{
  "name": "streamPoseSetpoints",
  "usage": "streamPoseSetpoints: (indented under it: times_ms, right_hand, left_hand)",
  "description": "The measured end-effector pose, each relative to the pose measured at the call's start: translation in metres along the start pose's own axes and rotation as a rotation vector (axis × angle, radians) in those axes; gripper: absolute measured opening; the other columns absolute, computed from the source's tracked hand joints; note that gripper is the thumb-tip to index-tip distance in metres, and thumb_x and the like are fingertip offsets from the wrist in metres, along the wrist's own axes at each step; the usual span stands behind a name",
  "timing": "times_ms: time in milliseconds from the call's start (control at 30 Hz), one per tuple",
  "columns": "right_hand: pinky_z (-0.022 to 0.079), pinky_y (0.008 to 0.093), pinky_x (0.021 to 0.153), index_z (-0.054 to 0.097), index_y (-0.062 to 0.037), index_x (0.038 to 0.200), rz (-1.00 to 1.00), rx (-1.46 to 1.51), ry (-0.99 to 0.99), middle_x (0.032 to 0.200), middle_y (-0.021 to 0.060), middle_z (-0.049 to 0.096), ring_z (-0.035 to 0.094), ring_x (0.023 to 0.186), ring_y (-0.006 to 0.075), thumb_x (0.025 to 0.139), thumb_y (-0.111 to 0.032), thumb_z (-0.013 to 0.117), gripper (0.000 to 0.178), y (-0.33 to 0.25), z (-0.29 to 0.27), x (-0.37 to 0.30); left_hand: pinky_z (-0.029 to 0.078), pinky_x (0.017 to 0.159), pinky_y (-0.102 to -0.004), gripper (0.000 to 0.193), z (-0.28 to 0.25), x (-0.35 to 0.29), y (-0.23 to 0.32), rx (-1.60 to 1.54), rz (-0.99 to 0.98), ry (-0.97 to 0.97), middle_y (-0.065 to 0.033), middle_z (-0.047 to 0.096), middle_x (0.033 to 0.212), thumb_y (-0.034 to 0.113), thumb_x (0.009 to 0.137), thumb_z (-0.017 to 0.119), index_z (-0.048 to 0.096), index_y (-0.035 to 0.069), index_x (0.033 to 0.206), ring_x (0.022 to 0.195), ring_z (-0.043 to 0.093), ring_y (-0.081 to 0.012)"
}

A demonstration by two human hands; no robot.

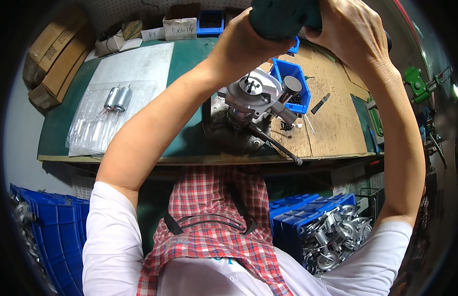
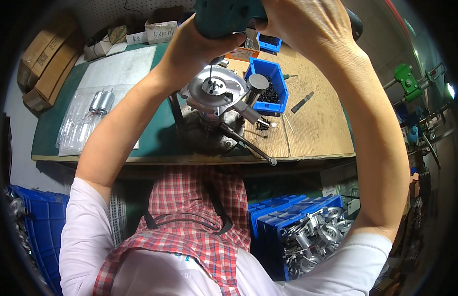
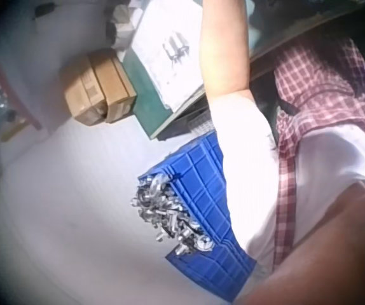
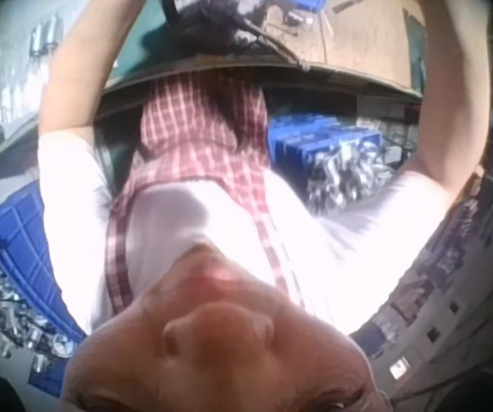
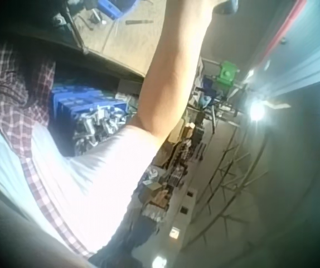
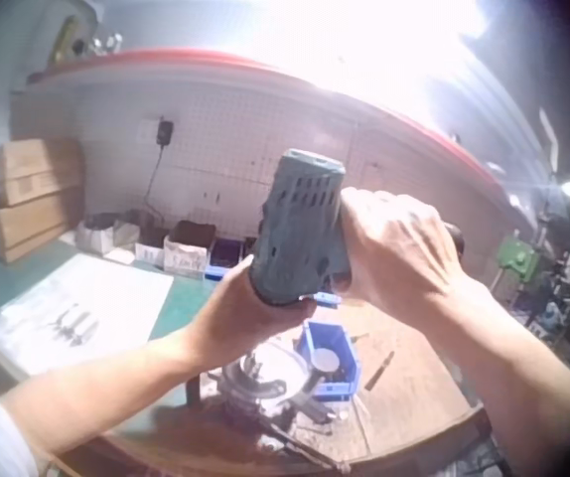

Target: The person assembles mechanical components by inserting a motor into a metal housing, securing it with screws using a power drill, and placing the finished unit into a blue crate. The process is repeated for multiple units.

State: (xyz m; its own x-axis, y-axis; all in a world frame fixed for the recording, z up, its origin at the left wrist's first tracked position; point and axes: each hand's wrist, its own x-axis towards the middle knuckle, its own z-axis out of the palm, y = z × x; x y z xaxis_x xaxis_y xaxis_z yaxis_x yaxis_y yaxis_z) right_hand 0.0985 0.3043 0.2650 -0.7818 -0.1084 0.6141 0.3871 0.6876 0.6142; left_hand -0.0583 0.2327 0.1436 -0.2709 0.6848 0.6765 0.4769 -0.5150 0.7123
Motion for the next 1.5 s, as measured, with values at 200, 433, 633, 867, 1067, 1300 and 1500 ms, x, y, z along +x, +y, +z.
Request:
streamPoseSetpoints:
  times_ms: [200,433,633,867,1067,1300,1500]
  right_hand:
    - [0.053,0.0476,0.067,0.054,-0.0003,0.091,0.0,0.049,-0.052,0.079,0.022,0.064,0.065,0.073,0.0403,0.059,-0.017,0.083,0.046,0.01,0.009,0.003]
    - [0.053,0.0475,0.067,0.054,-0.0006,0.091,-0.02,0.08,-0.046,0.078,0.0213,0.064,0.066,0.073,0.0408,0.06,-0.018,0.082,0.046,0.01,0.013,0.003]
    - [0.053,0.0455,0.064,0.054,-0.0001,0.091,0.038,0.034,-0.174,0.078,0.0203,0.066,0.067,0.071,0.039,0.062,-0.02,0.083,0.046,0.011,0.003,0.007]
    - [0.053,0.0459,0.078,0.053,0.0027,0.105,0.061,0.069,-0.098,0.097,0.0224,0.063,0.064,0.091,0.0396,0.063,-0.02,0.085,0.057,0.005,-0.002,-0.01]
    - [0.039,0.0479,0.107,0.046,0.0018,0.13,0.058,0.073,0.255,0.12,0.023,0.055,0.051,0.118,0.0399,0.06,-0.016,0.085,0.083,0.025,0.015,-0.018]
    - [0.047,0.0443,0.087,0.051,0.0008,0.12,0.07,0.035,0.261,0.1,0.0192,0.059,0.059,0.096,0.0363,0.059,-0.015,0.084,0.071,0.024,-0.007,-0.012]
    - [0.046,0.0443,0.085,0.052,0.0005,0.117,0.054,0.129,0.071,0.096,0.0178,0.06,0.059,0.095,0.0349,0.06,-0.016,0.083,0.066,0.014,-0.006,-0.025]
  left_hand:
    - [0.053,0.083,-0.0326,0.042,0.004,0.008,0.009,-0.062,-0.089,0.015,-0.0105,0.068,0.1,0.015,0.079,0.078,0.058,0.0,0.114,0.094,0.064,-0.0185]
    - [0.052,0.08,-0.0326,0.036,0.004,0.008,0.008,-0.113,0.01,0.048,-0.0102,0.068,0.095,0.014,0.079,0.077,0.062,0.0,0.107,0.09,0.064,-0.0183]
    - [0.052,0.082,-0.0326,0.039,0.01,0.013,-0.001,-0.128,-0.026,0.044,-0.0096,0.068,0.094,0.016,0.078,0.077,0.061,0.001,0.11,0.088,0.064,-0.0172]
    - [0.054,0.077,-0.0322,0.04,0.019,0.006,-0.006,-0.04,0.242,0.222,-0.0129,0.068,0.091,0.011,0.073,0.08,0.06,-0.001,0.106,0.085,0.066,-0.0195]
    - [0.054,0.075,-0.0351,0.038,0.024,0.021,0.039,-0.006,0.156,0.305,-0.0128,0.066,0.088,0.003,0.071,0.077,0.057,-0.001,0.103,0.082,0.065,-0.0211]
    - [0.055,0.072,-0.0309,0.037,0.02,0.018,0.032,0.088,0.226,0.18,-0.0108,0.069,0.088,0.013,0.076,0.08,0.06,0.0,0.104,0.079,0.067,-0.0178]
    - [0.058,0.07,-0.0271,0.039,0.042,0.01,-0.004,0.084,0.23,0.21,-0.0102,0.071,0.088,0.015,0.078,0.081,0.061,-0.002,0.106,0.079,0.07,-0.0142]
